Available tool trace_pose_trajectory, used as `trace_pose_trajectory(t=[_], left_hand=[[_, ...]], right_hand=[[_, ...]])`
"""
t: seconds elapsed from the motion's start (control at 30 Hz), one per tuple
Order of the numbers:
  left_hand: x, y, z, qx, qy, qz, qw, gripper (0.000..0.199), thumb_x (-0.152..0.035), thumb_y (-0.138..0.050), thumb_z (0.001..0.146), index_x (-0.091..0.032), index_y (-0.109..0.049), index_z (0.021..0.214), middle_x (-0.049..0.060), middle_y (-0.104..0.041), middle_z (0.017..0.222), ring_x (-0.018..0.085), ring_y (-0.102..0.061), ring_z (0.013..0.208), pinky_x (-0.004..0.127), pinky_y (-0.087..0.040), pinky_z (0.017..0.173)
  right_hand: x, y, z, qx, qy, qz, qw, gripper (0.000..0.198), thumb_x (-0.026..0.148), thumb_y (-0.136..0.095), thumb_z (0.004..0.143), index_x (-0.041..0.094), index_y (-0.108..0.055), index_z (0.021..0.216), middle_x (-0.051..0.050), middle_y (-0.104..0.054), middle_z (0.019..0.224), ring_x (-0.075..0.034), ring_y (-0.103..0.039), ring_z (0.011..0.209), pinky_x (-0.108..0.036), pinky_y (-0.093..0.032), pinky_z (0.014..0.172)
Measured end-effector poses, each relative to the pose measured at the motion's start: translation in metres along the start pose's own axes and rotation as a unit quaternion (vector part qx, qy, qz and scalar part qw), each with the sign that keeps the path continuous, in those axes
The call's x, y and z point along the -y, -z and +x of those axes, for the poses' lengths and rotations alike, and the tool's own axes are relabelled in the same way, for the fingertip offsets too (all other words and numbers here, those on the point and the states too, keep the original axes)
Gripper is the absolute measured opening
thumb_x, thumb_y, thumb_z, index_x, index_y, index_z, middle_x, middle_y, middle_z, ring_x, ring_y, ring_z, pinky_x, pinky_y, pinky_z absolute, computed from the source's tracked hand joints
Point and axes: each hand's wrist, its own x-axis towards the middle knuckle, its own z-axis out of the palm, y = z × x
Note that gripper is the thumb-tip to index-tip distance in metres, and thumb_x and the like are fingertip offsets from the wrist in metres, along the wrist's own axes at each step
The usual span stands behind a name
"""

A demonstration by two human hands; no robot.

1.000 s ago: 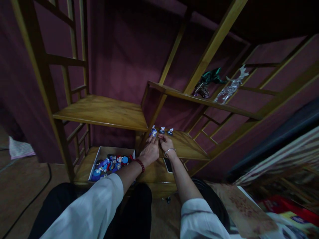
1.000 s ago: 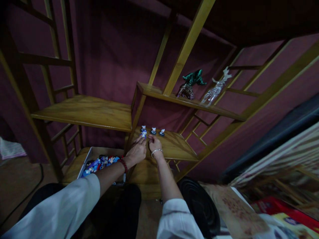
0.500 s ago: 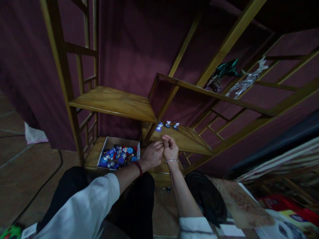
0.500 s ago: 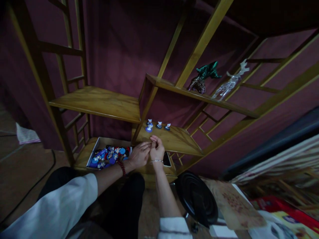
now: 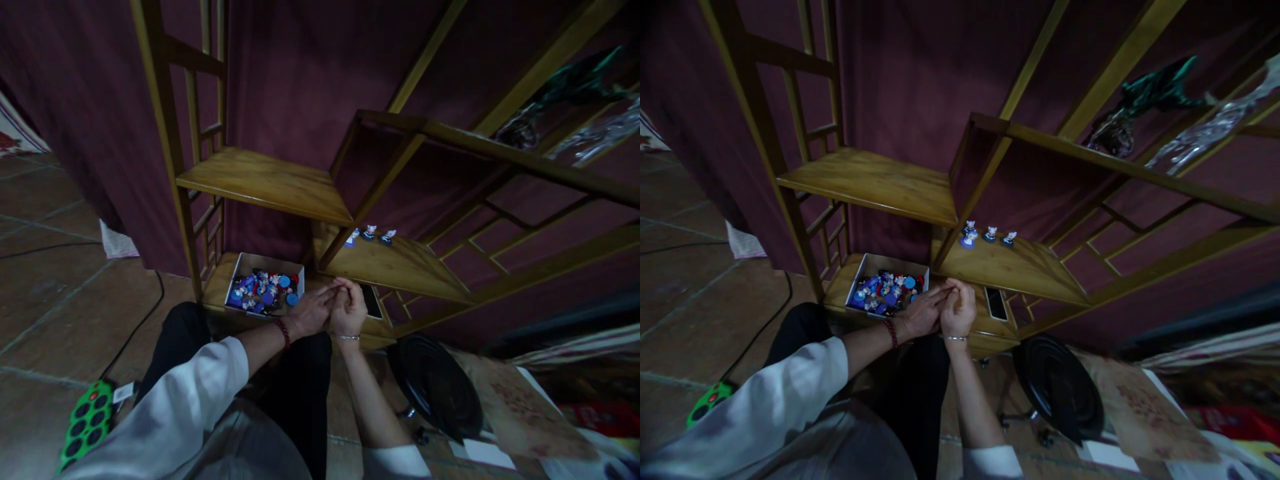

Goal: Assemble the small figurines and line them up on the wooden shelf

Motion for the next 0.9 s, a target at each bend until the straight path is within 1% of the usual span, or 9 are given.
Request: trace_pose_trajectory(t=[0.07,0.17,0.23,0.33,0.5,0.6,0.73,0.8,0.9], left_hand=[[0.005,-0.002,-0.011,-0.004,0.014,-0.005,1.0,0.042,-0.024,-0.046,0.079,-0.01,-0.051,0.118,0.014,-0.052,0.123,0.023,-0.036,0.127,0.033,-0.037,0.104],[0.015,-0.002,-0.03,0.011,0.045,-0.005,0.999,0.043,-0.023,-0.051,0.076,-0.012,-0.051,0.117,0.015,-0.055,0.118,0.025,-0.041,0.121,0.037,-0.044,0.097],[0.022,-0.002,-0.043,0.028,0.073,-0.004,0.997,0.043,-0.021,-0.052,0.075,-0.013,-0.051,0.117,0.014,-0.055,0.117,0.025,-0.041,0.121,0.041,-0.044,0.095],[0.033,-0.002,-0.065,0.033,0.114,-0.003,0.993,0.041,-0.019,-0.052,0.074,-0.012,-0.052,0.114,0.015,-0.055,0.116,0.026,-0.039,0.123,0.043,-0.043,0.096],[0.053,-0.003,-0.097,0.074,0.195,0.009,0.978,0.045,-0.013,-0.054,0.069,-0.008,-0.053,0.113,0.017,-0.054,0.116,0.025,-0.043,0.118,0.04,-0.04,0.099],[0.062,-0.001,-0.111,0.118,0.242,0.034,0.963,0.047,-0.009,-0.051,0.069,-0.006,-0.052,0.116,0.018,-0.053,0.119,0.025,-0.043,0.118,0.039,-0.038,0.1],[0.07,0.004,-0.124,0.172,0.328,0.07,0.926,0.037,-0.005,-0.046,0.07,-0.006,-0.058,0.105,0.017,-0.058,0.112,0.023,-0.048,0.113,0.034,-0.038,0.099],[0.073,0.006,-0.13,0.181,0.355,0.083,0.914,0.036,-0.004,-0.045,0.07,-0.007,-0.059,0.103,0.017,-0.058,0.112,0.022,-0.048,0.114,0.032,-0.036,0.1],[0.078,0.006,-0.139,0.184,0.374,0.091,0.905,0.04,-0.004,-0.045,0.07,-0.007,-0.057,0.108,0.016,-0.057,0.117,0.021,-0.047,0.117,0.032,-0.033,0.103]], right_hand=[[0.004,-0.006,-0.01,0.018,0.025,-0.001,1.0,0.023,0.017,-0.039,0.082,0.019,-0.061,0.089,-0.005,-0.063,0.086,-0.017,-0.057,0.086,-0.036,-0.046,0.082],[0.005,-0.02,-0.024,0.048,0.029,-0.004,0.998,0.025,0.012,-0.038,0.08,0.019,-0.061,0.088,-0.006,-0.063,0.085,-0.017,-0.057,0.085,-0.034,-0.046,0.08],[0.001,-0.032,-0.033,0.079,0.013,-0.003,0.997,0.027,0.011,-0.037,0.079,0.018,-0.061,0.088,-0.006,-0.064,0.087,-0.017,-0.057,0.086,-0.033,-0.046,0.08],[-0.007,-0.053,-0.047,0.123,-0.016,0.001,0.992,0.029,0.009,-0.037,0.077,0.017,-0.061,0.089,-0.006,-0.064,0.088,-0.017,-0.057,0.087,-0.033,-0.046,0.082],[-0.02,-0.089,-0.066,0.202,-0.064,-0.017,0.977,0.032,0.007,-0.036,0.076,0.017,-0.063,0.09,-0.006,-0.066,0.091,-0.016,-0.059,0.089,-0.031,-0.046,0.086],[-0.028,-0.107,-0.075,0.252,-0.094,-0.043,0.962,0.033,0.006,-0.037,0.076,0.017,-0.063,0.092,-0.006,-0.067,0.094,-0.016,-0.06,0.091,-0.028,-0.046,0.086],[-0.042,-0.124,-0.085,0.332,-0.143,-0.106,0.926,0.032,0.005,-0.042,0.076,0.019,-0.063,0.096,-0.004,-0.068,0.099,-0.015,-0.062,0.093,-0.025,-0.046,0.086],[-0.048,-0.13,-0.088,0.36,-0.167,-0.134,0.908,0.033,0.004,-0.042,0.076,0.018,-0.063,0.098,-0.005,-0.068,0.1,-0.015,-0.062,0.093,-0.024,-0.046,0.086],[-0.055,-0.137,-0.092,0.38,-0.187,-0.158,0.892,0.034,0.004,-0.043,0.076,0.017,-0.062,0.102,-0.006,-0.068,0.103,-0.015,-0.062,0.095,-0.022,-0.045,0.087]])
